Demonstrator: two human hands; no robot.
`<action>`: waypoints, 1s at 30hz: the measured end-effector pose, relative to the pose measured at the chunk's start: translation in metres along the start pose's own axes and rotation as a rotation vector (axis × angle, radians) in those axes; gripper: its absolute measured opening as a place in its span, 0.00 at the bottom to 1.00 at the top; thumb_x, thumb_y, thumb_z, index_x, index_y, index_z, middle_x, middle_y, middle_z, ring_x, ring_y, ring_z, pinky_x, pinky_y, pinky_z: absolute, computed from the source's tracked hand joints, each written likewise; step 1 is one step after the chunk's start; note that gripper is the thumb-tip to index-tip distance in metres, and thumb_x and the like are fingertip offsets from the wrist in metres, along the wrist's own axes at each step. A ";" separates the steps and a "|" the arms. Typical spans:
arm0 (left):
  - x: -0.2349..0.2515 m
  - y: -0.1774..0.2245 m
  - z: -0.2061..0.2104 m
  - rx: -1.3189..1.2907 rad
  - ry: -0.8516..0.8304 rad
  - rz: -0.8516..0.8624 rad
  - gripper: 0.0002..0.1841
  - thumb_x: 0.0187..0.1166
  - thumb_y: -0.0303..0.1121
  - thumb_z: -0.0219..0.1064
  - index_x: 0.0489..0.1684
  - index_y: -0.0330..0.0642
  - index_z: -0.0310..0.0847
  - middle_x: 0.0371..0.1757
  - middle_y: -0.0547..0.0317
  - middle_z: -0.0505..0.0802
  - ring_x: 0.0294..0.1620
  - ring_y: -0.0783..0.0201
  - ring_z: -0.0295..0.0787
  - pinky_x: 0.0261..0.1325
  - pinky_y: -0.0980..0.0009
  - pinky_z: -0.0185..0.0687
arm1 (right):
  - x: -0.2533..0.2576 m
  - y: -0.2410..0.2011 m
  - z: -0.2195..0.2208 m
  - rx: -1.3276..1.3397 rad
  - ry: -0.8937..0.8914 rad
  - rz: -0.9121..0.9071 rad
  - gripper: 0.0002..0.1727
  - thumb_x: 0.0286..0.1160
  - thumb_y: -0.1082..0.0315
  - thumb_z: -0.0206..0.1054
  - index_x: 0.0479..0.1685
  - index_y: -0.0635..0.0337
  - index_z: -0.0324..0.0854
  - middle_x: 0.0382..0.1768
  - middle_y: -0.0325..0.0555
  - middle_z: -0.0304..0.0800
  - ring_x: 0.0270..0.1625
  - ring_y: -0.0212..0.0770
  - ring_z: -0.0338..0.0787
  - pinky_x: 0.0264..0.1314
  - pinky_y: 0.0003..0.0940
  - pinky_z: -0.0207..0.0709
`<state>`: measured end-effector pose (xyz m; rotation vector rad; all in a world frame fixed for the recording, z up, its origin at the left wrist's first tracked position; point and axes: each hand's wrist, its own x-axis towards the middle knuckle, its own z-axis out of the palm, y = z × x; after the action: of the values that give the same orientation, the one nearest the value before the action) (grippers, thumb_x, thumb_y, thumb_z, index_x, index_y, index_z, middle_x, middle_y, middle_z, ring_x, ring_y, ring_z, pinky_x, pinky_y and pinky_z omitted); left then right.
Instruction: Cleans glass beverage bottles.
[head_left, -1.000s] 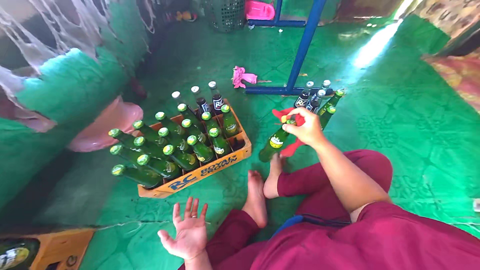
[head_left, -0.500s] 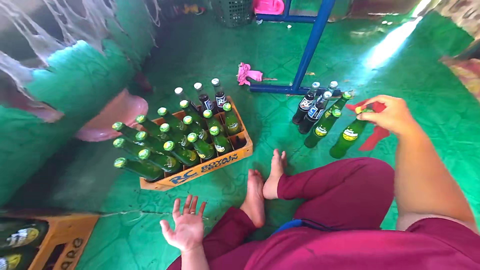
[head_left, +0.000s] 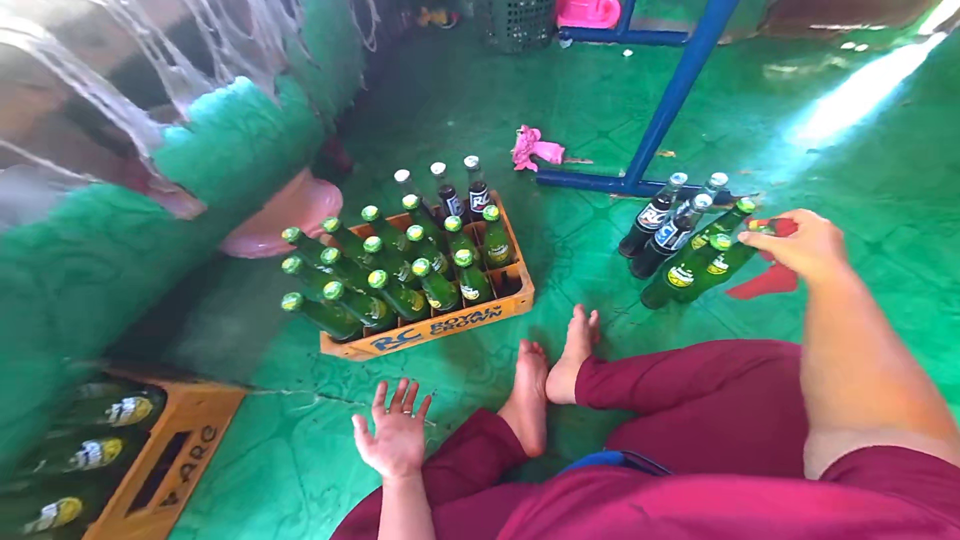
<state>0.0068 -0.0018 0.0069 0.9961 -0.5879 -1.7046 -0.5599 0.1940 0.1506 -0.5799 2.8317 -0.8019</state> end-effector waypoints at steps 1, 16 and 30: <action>0.001 0.000 0.000 -0.005 0.000 -0.004 0.41 0.83 0.60 0.09 0.79 0.52 0.62 0.61 0.61 0.92 0.64 0.54 0.90 0.58 0.49 0.85 | 0.001 -0.001 -0.004 -0.043 -0.020 0.011 0.35 0.73 0.53 0.78 0.71 0.72 0.76 0.64 0.82 0.80 0.70 0.81 0.78 0.70 0.80 0.63; 0.002 0.000 0.004 0.009 -0.024 -0.028 0.40 0.84 0.59 0.11 0.82 0.51 0.59 0.65 0.59 0.90 0.66 0.54 0.88 0.60 0.50 0.84 | -0.072 -0.201 0.147 0.904 0.105 -1.011 0.40 0.92 0.52 0.44 0.86 0.82 0.44 0.84 0.67 0.63 0.85 0.40 0.70 0.88 0.36 0.64; 0.008 0.001 0.009 0.024 -0.009 -0.027 0.39 0.86 0.55 0.14 0.80 0.46 0.62 0.62 0.56 0.92 0.63 0.54 0.90 0.56 0.51 0.86 | -0.098 -0.271 0.239 0.954 -0.065 -0.356 0.35 0.69 0.70 0.75 0.75 0.77 0.68 0.61 0.68 0.85 0.63 0.51 0.88 0.68 0.45 0.82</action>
<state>-0.0009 -0.0107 0.0095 1.0179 -0.6040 -1.7303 -0.3257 -0.0926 0.0949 -0.8835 1.9283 -1.9389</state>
